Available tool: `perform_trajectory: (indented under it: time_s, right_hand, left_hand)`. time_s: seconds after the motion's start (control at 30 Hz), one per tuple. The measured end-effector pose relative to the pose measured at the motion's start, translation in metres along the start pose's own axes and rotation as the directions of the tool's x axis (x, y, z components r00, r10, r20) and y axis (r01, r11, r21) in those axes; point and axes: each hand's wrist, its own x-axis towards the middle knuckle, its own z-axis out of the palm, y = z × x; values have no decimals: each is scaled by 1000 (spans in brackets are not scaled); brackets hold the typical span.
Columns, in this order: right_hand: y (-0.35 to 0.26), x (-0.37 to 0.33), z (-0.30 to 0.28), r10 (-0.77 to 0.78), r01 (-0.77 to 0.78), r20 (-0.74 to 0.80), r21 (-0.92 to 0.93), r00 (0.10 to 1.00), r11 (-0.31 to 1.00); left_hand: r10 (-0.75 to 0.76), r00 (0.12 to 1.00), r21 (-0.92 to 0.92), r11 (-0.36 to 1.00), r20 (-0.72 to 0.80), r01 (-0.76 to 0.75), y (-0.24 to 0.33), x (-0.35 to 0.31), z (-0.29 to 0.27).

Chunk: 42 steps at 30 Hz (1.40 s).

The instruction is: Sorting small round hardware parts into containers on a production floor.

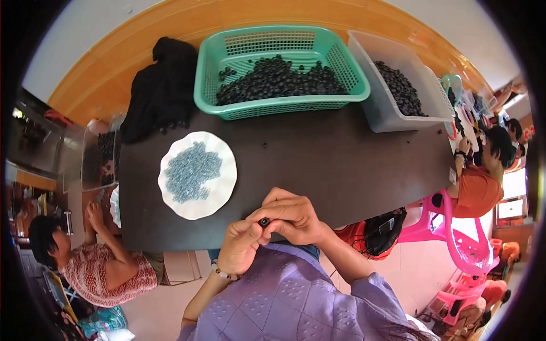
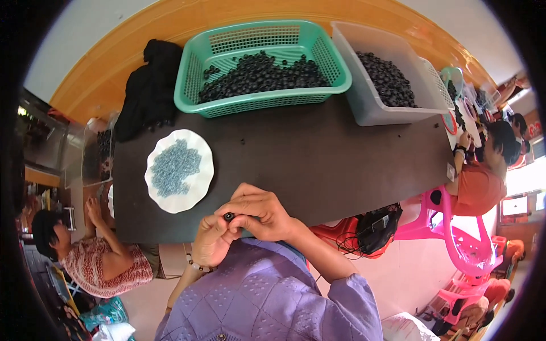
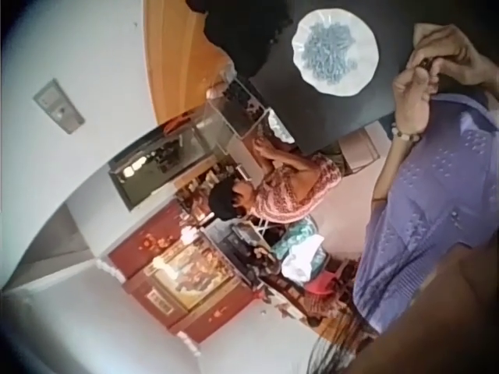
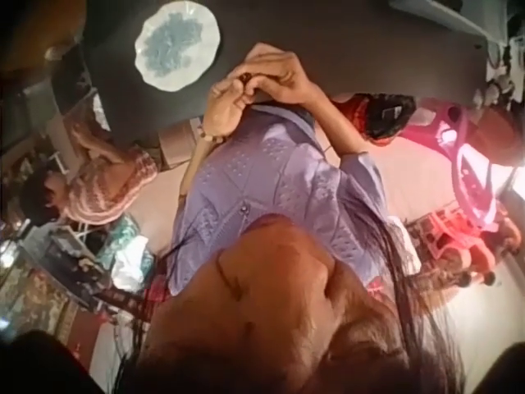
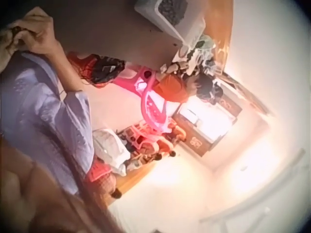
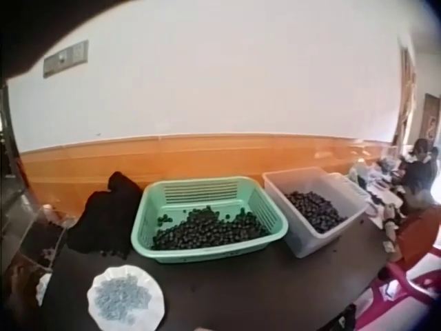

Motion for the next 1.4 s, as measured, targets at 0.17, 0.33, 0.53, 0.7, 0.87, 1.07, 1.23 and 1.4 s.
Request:
perform_trajectory:
  time_s: [0.17, 0.33, 0.53, 0.7, 0.87, 1.07, 1.23, 1.4]
  right_hand:
    - [0, -7, -12, 40, -42, -58, -23, 998, 999]
    - [-1, -13, -30, 63, -71, -118, -67, 991, 995]
    - [-24, 1, -95, -46, -36, -177, -434, 983, 900]
    - [-65, 25, -184, -163, -216, -433, -699, 887, 682]
    - [-74, 35, -269, -69, -651, -708, -679, 703, 340]
    - [-61, 51, -274, -31, -673, -679, -733, 734, 98]
    - [-47, 66, -238, -167, -469, -595, -751, 786, 466]
    - [-35, 86, -189, 7, -403, -480, -727, 877, 556]
  left_hand:
    - [-50, 998, -8, 999, -27, 49, -1, 13, 11]
    - [-82, 996, -83, 993, -27, 79, -9, 27, 25]
    - [-120, 990, -88, 990, -79, 113, -10, 38, 28]
    - [-94, 969, -112, 991, -230, 70, -11, 30, 10]
    - [-58, 978, -161, 987, -200, 26, -13, 30, 8]
    - [-58, 982, -160, 987, -182, 28, -12, 27, 7]
    - [-83, 982, -154, 987, -168, 57, -10, 28, 5]
    - [-92, 985, -176, 982, -145, 66, -8, 28, 1]
